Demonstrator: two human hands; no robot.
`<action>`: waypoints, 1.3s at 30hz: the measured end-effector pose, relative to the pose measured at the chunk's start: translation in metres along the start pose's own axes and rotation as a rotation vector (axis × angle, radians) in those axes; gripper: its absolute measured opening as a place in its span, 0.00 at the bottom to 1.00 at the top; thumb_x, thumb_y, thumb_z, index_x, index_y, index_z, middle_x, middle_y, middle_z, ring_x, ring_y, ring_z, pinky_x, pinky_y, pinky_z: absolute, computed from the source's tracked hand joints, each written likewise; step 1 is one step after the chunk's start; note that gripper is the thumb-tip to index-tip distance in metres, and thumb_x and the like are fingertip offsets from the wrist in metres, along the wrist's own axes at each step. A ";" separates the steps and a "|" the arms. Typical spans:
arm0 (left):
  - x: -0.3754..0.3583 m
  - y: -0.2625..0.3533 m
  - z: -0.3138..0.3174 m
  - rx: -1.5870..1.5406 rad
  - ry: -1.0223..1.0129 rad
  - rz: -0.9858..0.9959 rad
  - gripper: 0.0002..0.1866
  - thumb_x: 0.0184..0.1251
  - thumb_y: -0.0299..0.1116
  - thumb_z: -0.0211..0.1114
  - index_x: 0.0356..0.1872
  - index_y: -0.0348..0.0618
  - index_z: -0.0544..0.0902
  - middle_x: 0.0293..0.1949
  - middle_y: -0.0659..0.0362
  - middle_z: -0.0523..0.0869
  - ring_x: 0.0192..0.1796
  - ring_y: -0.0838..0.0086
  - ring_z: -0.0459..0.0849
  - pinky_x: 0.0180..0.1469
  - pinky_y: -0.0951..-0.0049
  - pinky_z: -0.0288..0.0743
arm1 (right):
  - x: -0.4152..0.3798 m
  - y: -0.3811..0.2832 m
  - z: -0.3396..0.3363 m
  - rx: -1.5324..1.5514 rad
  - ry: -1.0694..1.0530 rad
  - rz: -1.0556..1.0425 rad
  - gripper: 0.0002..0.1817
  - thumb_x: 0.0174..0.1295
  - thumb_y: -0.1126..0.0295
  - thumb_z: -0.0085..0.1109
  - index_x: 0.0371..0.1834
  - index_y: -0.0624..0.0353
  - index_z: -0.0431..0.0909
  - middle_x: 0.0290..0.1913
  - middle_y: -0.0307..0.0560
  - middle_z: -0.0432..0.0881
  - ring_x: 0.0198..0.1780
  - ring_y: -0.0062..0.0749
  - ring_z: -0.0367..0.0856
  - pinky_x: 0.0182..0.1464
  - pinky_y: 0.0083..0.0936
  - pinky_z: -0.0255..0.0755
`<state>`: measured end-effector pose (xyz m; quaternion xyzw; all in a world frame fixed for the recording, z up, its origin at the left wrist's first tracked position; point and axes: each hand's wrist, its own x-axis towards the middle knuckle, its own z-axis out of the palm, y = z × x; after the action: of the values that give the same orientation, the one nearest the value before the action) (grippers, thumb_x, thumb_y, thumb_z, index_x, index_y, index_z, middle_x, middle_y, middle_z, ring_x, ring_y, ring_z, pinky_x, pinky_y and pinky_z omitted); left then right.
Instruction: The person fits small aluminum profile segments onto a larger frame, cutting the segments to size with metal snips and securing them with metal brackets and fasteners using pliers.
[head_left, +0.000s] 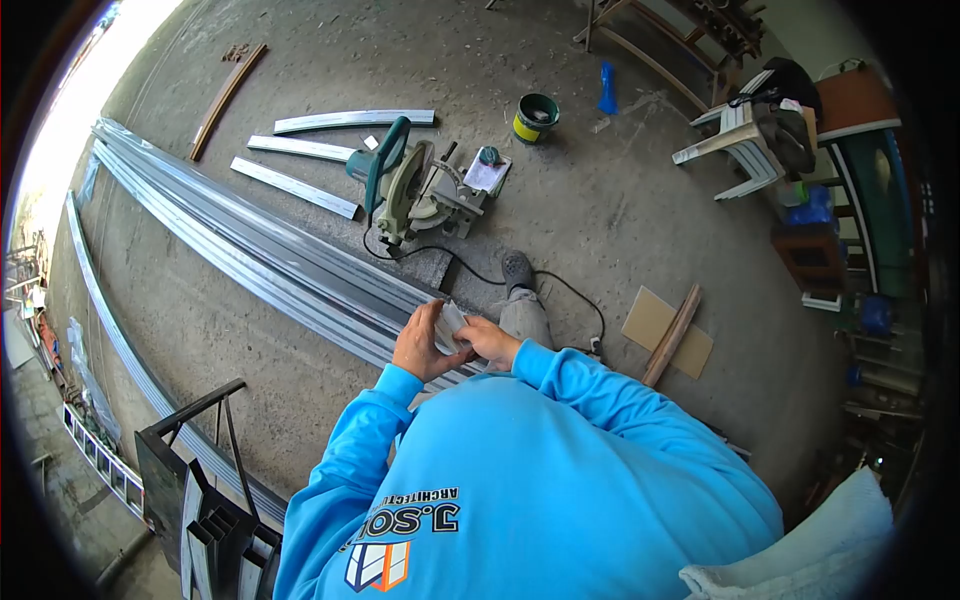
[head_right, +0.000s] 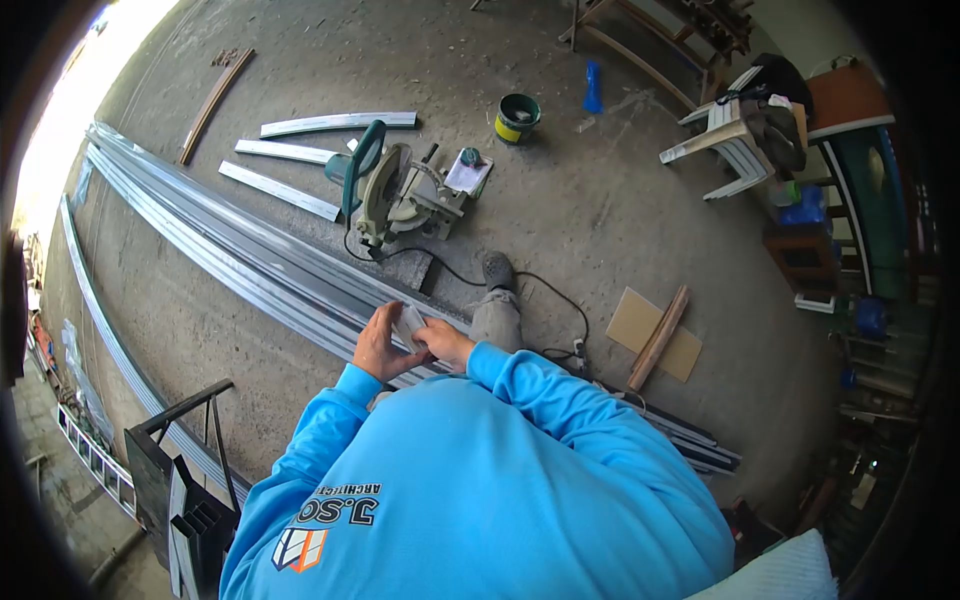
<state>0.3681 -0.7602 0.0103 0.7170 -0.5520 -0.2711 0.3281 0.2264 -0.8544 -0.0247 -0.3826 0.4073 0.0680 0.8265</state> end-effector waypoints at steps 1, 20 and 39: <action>0.019 0.012 0.014 0.006 -0.004 -0.032 0.49 0.37 0.45 0.82 0.61 0.35 0.68 0.53 0.44 0.78 0.55 0.51 0.81 0.56 0.57 0.78 | -0.003 -0.013 -0.024 0.006 -0.021 0.024 0.21 0.63 0.68 0.48 0.58 0.64 0.73 0.43 0.48 0.79 0.40 0.30 0.78 0.42 0.26 0.74; 0.347 0.125 0.117 -0.272 -0.245 0.135 0.42 0.36 0.47 0.80 0.54 0.35 0.74 0.48 0.47 0.80 0.51 0.50 0.81 0.52 0.59 0.77 | -0.051 -0.223 -0.293 0.244 0.218 0.029 0.20 0.68 0.65 0.50 0.61 0.56 0.70 0.50 0.43 0.77 0.49 0.28 0.77 0.48 0.27 0.74; 0.506 0.085 0.075 -0.064 0.114 -0.182 0.52 0.35 0.42 0.77 0.66 0.32 0.64 0.52 0.46 0.76 0.53 0.52 0.75 0.57 0.60 0.73 | 0.130 -0.409 -0.356 -0.863 0.129 0.027 0.27 0.61 0.73 0.44 0.66 0.66 0.63 0.57 0.53 0.74 0.57 0.37 0.75 0.53 0.30 0.73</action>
<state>0.3829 -1.2788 0.0139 0.7676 -0.4563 -0.2759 0.3556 0.2637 -1.4107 -0.0168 -0.6910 0.3973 0.2189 0.5629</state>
